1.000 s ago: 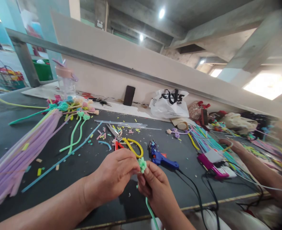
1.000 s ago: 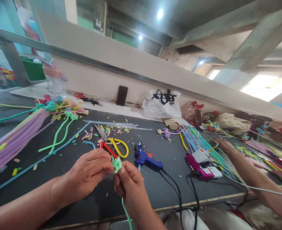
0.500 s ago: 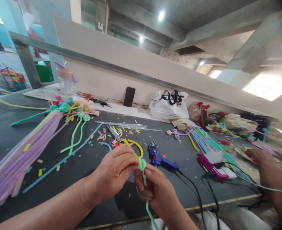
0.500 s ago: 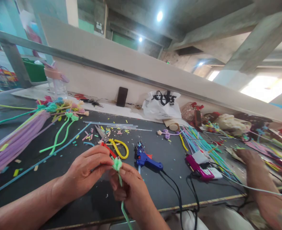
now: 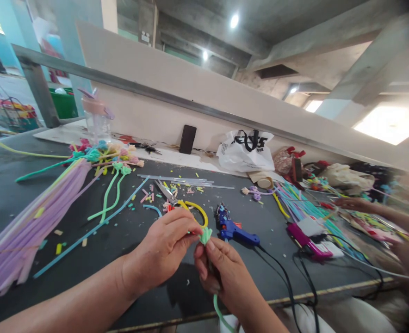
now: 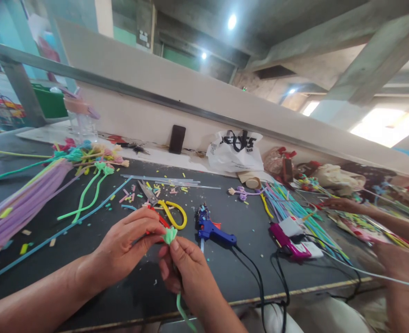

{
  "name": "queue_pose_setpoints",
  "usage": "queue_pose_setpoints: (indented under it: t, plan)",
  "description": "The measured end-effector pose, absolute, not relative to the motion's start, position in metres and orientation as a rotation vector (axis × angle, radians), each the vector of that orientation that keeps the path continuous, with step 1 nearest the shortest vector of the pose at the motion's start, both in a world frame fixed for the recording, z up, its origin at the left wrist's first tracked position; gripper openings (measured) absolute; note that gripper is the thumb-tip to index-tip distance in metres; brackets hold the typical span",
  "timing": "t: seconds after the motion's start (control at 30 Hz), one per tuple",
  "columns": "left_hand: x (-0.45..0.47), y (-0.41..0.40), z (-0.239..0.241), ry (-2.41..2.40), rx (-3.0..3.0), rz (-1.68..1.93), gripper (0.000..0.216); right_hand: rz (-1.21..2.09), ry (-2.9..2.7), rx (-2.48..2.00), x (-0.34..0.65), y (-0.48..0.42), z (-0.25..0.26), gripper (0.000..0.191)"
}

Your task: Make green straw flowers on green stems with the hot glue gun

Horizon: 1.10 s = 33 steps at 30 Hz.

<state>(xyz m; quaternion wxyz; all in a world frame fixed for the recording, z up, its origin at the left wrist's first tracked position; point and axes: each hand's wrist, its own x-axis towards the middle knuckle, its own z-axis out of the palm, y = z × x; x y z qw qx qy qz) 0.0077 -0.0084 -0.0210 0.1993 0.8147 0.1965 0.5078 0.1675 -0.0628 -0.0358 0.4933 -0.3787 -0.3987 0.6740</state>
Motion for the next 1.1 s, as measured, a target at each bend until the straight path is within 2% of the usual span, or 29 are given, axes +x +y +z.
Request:
queue_pose_setpoints:
  t: [0.27,0.77,0.93,1.1]
  plan:
    - [0.008,-0.008,-0.023,0.556,2.298,1.382,0.011,1.366,-1.188,-1.144,0.164,-0.062,-0.039,0.040]
    - [0.012,-0.007,-0.021,0.577,2.226,1.346,0.011,1.171,-1.273,-1.158,0.167,-0.064,-0.045,0.037]
    - [0.011,-0.009,-0.021,0.501,2.298,1.359,0.015,1.193,-1.238,-1.126,0.166,-0.064,-0.046,0.036]
    - [0.009,-0.009,-0.016,0.536,2.228,1.428,0.012,1.416,-1.071,-0.958,0.166,-0.062,-0.041,0.036]
